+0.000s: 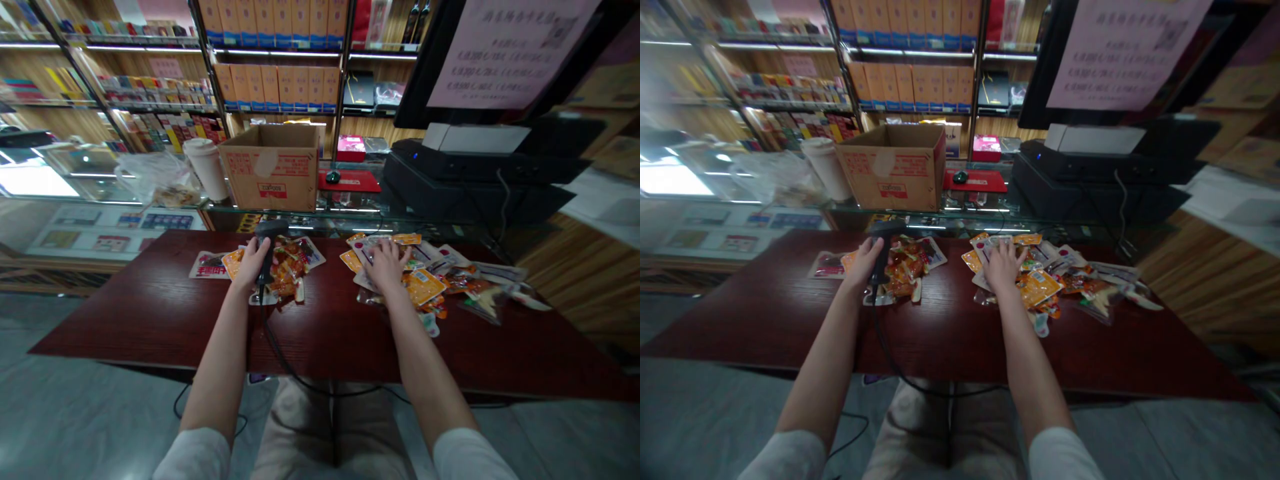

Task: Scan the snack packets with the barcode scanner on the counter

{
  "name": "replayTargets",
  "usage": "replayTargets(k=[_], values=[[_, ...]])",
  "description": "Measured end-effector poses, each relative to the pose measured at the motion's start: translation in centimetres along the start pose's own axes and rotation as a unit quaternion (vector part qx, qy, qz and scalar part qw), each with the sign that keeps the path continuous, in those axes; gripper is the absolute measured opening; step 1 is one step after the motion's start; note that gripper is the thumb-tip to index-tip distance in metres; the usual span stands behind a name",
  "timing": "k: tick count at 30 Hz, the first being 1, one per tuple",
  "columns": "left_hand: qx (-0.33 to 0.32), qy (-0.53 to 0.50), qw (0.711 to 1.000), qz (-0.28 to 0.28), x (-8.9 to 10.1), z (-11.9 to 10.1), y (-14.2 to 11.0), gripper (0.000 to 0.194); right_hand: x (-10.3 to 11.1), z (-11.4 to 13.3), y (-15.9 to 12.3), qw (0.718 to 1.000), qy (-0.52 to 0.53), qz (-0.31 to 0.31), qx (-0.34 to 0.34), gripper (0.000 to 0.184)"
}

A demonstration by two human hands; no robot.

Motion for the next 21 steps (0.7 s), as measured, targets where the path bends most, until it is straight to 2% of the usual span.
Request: replayTargets(k=[2, 4, 6, 7, 10, 13, 15, 17, 19, 21], values=[[0.002, -0.001, 1.000, -0.022, 0.3, 0.1, 0.2, 0.040, -0.1, 0.8, -0.2, 0.999, -0.011, 0.037, 0.035, 0.037], [0.002, -0.002, 1.000, -0.029, 0.3, 0.1, 0.2, 0.037, -0.5, 2.0, -0.4, 0.993, -0.005, 0.063, 0.104, 0.046], [0.002, 0.002, 1.000, -0.023, 0.2, 0.1, 0.1, 0.035, -1.0, 3.1, -0.5, 0.981, -0.003, 0.115, 0.157, 0.048], [0.004, 0.006, 1.000, -0.019, 0.1, 0.0, 0.1, 0.034, -1.3, 3.4, -0.6, 0.976, -0.005, 0.150, 0.160, 0.047], [0.010, 0.011, 1.000, -0.021, -0.1, -0.1, 0.0, 0.030, -1.7, 3.3, -0.8, 0.971, -0.015, 0.220, 0.089, 0.044], [0.017, 0.004, 0.999, -0.030, -0.2, -0.2, 0.0, 0.027, -1.2, 2.8, -0.6, 0.976, -0.006, 0.216, 0.023, 0.040], [0.021, 0.003, 0.999, -0.026, -0.3, -0.2, -0.1, 0.025, -0.7, 3.2, -0.2, 0.982, 0.000, 0.191, 0.013, 0.037], [0.022, 0.004, 0.999, -0.022, -0.2, -0.4, -0.1, 0.022, -0.7, 4.6, 0.5, 0.987, 0.015, 0.160, 0.022, 0.035], [0.023, 0.006, 0.999, -0.022, -0.2, -0.5, -0.2, 0.022, -1.4, 6.7, 1.5, 0.985, 0.056, 0.159, 0.038, 0.039], [0.023, 0.008, 0.999, -0.021, -0.1, -0.5, -0.3, 0.024, -2.8, 9.0, 2.7, 0.967, 0.106, 0.227, 0.036, 0.051]])
Point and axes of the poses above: each hand's wrist, its own y-axis towards the middle knuckle, its own x-axis out of the back of the hand, z = x × y, the point moved 1 cm from there along y, towards the middle knuckle, and after that the axes turned 8 degrees about x, right-handed, at the moved point
